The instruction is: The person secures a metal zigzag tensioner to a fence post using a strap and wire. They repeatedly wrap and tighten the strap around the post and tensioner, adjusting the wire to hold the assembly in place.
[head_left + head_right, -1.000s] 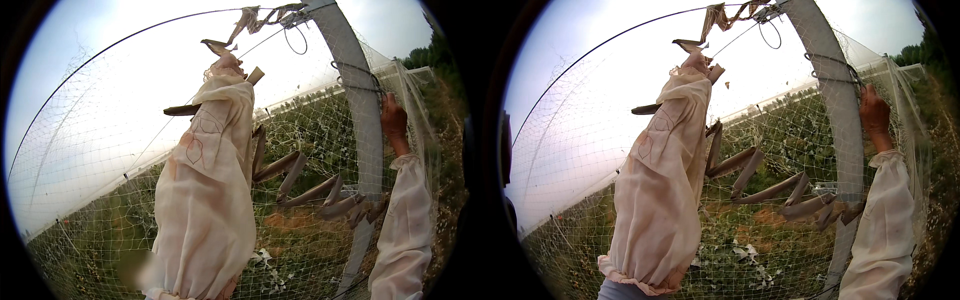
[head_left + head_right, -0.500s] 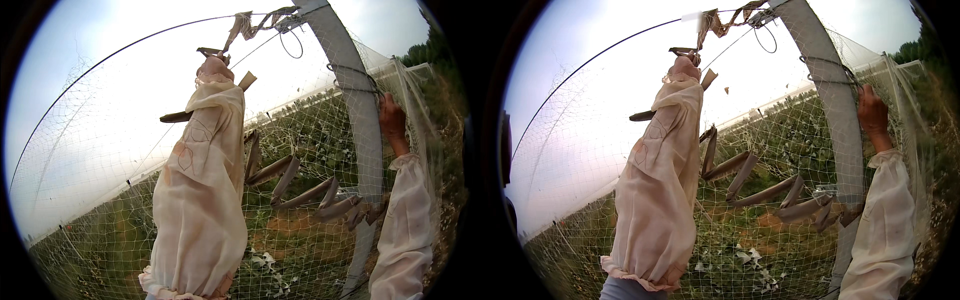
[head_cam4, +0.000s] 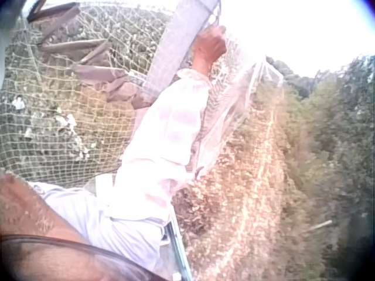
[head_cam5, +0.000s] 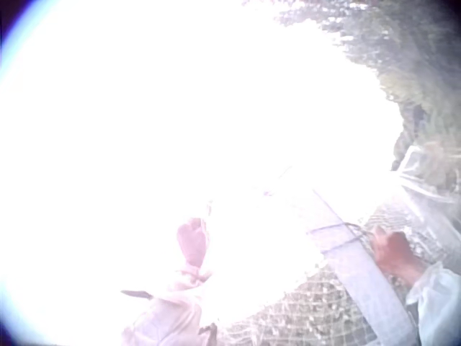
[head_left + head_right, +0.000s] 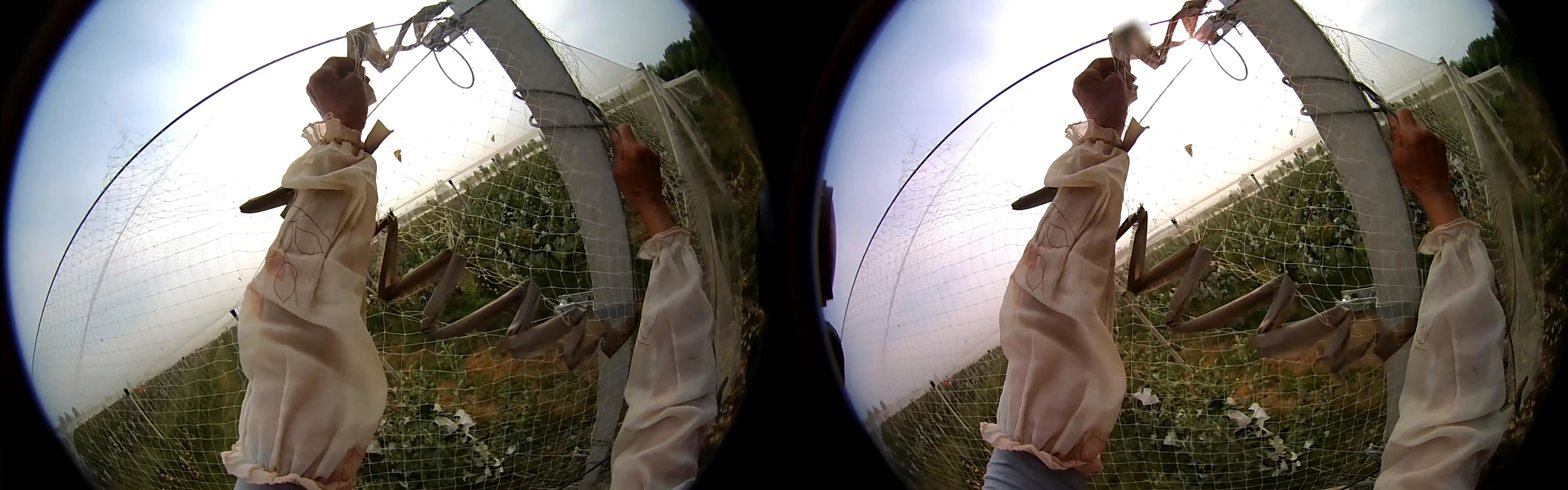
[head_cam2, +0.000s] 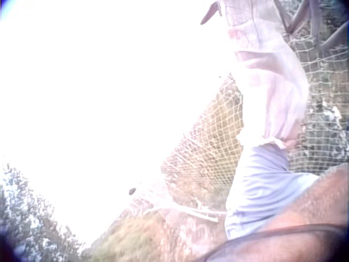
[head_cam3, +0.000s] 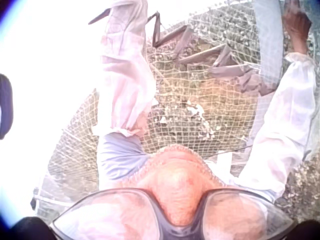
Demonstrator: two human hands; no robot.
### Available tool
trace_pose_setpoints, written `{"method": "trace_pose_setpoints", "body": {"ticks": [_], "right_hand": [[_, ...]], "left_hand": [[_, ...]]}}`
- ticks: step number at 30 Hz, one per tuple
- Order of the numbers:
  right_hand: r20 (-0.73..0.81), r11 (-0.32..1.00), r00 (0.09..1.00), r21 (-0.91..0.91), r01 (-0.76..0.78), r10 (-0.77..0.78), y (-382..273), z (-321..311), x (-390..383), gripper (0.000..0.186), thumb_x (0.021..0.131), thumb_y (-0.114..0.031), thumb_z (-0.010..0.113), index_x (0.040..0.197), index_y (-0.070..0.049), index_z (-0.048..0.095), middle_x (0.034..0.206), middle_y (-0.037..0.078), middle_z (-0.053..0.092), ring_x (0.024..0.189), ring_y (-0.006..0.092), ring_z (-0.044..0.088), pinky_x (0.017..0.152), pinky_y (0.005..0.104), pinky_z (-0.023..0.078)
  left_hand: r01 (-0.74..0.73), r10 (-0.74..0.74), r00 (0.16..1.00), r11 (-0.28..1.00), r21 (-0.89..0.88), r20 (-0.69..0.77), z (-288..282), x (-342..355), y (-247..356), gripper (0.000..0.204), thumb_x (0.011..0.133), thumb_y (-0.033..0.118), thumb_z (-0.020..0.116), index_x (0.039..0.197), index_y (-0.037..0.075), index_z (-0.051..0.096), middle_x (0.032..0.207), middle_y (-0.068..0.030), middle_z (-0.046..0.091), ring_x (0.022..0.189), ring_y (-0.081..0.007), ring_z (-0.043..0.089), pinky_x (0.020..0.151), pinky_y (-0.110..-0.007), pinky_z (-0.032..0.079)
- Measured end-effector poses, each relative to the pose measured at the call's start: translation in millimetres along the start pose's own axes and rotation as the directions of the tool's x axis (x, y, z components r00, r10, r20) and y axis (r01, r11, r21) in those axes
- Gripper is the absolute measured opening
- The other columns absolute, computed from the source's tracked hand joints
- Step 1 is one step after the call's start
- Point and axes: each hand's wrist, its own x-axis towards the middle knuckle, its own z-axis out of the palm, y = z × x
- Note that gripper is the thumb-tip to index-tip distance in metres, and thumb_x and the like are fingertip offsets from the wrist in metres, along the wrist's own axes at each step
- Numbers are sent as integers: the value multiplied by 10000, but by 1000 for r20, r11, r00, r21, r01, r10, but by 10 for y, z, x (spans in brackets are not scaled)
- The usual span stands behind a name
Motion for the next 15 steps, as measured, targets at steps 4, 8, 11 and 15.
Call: {"method": "trace_pose_setpoints", "body": {"ticks": [4,8,11,15], "right_hand": [[-38,1000,999,10,21,-20,-1,96,-9,245,1000,-283,422,949,-50,476,705,211,607,660,427,614,570,509,482],[-61,1000,998,2,2,-2,53,97,-31,236,1000,-283,423,967,-60,491,702,212,611,664,425,619,572,507,488],[-41,1000,999,-3,-13,13,53,68,-18,232,999,-283,424,968,-65,498,716,216,615,673,426,620,577,509,488],[-27,999,999,16,-31,31,0,65,14,238,998,-285,424,966,-64,504,733,220,619,693,433,617,595,518,484]], "left_hand": [[-176,127,957,969,174,261,-131,161,-74,269,738,-94,470,828,-18,711,658,-91,663,551,-129,619,481,-275,509],[-292,183,918,913,285,353,-330,172,128,189,795,72,492,722,2,652,665,-191,639,592,-325,621,592,-402,487],[-303,191,867,935,185,460,-514,223,124,167,817,39,500,786,-12,656,712,-189,655,631,-337,629,618,-407,493],[-447,265,856,810,379,444,-668,236,215,136,816,42,557,844,11,686,753,-156,665,661,-314,637,633,-412,499]]}}
